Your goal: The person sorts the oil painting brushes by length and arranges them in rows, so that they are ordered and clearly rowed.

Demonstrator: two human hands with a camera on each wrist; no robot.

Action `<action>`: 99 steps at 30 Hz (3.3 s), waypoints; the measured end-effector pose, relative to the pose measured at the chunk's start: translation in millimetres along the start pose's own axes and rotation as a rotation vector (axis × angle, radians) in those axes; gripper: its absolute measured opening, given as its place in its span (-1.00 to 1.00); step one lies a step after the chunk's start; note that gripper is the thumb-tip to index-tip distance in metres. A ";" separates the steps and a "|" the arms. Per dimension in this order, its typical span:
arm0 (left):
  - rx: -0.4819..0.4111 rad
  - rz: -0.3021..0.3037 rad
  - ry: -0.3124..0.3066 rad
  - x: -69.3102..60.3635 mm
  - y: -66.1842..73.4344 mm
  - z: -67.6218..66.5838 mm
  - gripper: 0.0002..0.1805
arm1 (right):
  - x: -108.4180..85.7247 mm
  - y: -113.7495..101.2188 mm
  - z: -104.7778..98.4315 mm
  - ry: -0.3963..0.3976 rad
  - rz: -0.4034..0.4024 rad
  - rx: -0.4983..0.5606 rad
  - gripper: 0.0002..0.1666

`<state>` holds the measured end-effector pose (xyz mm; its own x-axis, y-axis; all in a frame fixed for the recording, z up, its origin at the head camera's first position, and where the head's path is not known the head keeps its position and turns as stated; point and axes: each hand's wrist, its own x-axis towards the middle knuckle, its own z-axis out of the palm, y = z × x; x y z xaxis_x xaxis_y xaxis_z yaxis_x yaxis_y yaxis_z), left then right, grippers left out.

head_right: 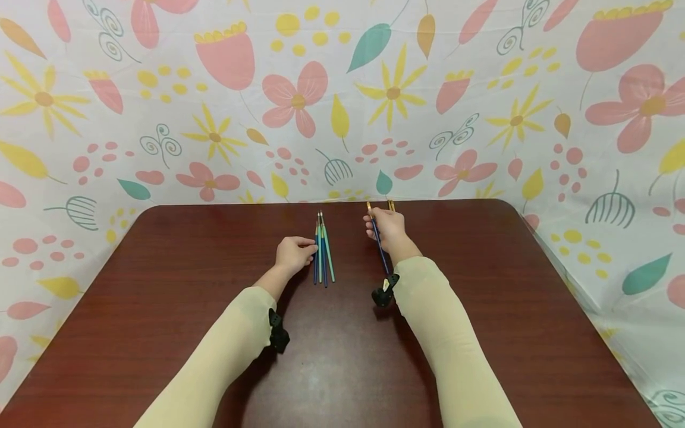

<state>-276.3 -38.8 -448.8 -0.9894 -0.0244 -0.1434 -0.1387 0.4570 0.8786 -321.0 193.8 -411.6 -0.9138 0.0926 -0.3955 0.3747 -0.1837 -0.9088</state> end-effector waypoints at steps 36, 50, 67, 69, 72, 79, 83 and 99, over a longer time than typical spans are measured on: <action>0.010 -0.013 0.006 0.3 1.0 0.4 -0.75 | -14.9 -20.5 -42.4 0.028 0.016 0.205 -0.72; 0.019 -0.013 0.007 2.4 0.0 0.7 -0.76 | 3.9 -26.9 -60.1 0.177 -0.072 -0.017 -0.54; 0.000 -0.017 0.009 -0.1 2.3 -0.2 -0.76 | 32.5 -32.7 -70.1 0.313 -0.128 -0.070 -0.52; -0.001 -0.019 0.004 -0.3 2.9 -0.7 -0.76 | 34.8 -32.5 -71.3 0.323 -0.118 -0.069 -0.52; -0.006 -0.022 -0.002 -0.4 3.7 -1.2 -0.76 | 38.2 -31.7 -72.7 0.326 -0.103 -0.071 -0.53; -0.015 -0.028 -0.001 0.6 2.7 -1.4 -0.76 | 41.5 -26.8 -71.3 0.330 -0.076 -0.135 -0.53; -0.012 -0.034 -0.004 -0.4 2.3 -1.4 -0.76 | 42.4 -20.8 -69.3 0.319 -0.061 -0.190 -0.52; -0.012 -0.026 -0.008 -0.5 3.4 -1.3 -0.75 | 48.2 -12.7 -64.3 0.322 -0.088 -0.416 -0.54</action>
<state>-276.3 -38.4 -445.2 -0.9850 -0.0289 -0.1701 -0.1650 0.4455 0.8800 -359.8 263.5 -427.8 -0.8747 0.3979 -0.2768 0.3892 0.2362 -0.8904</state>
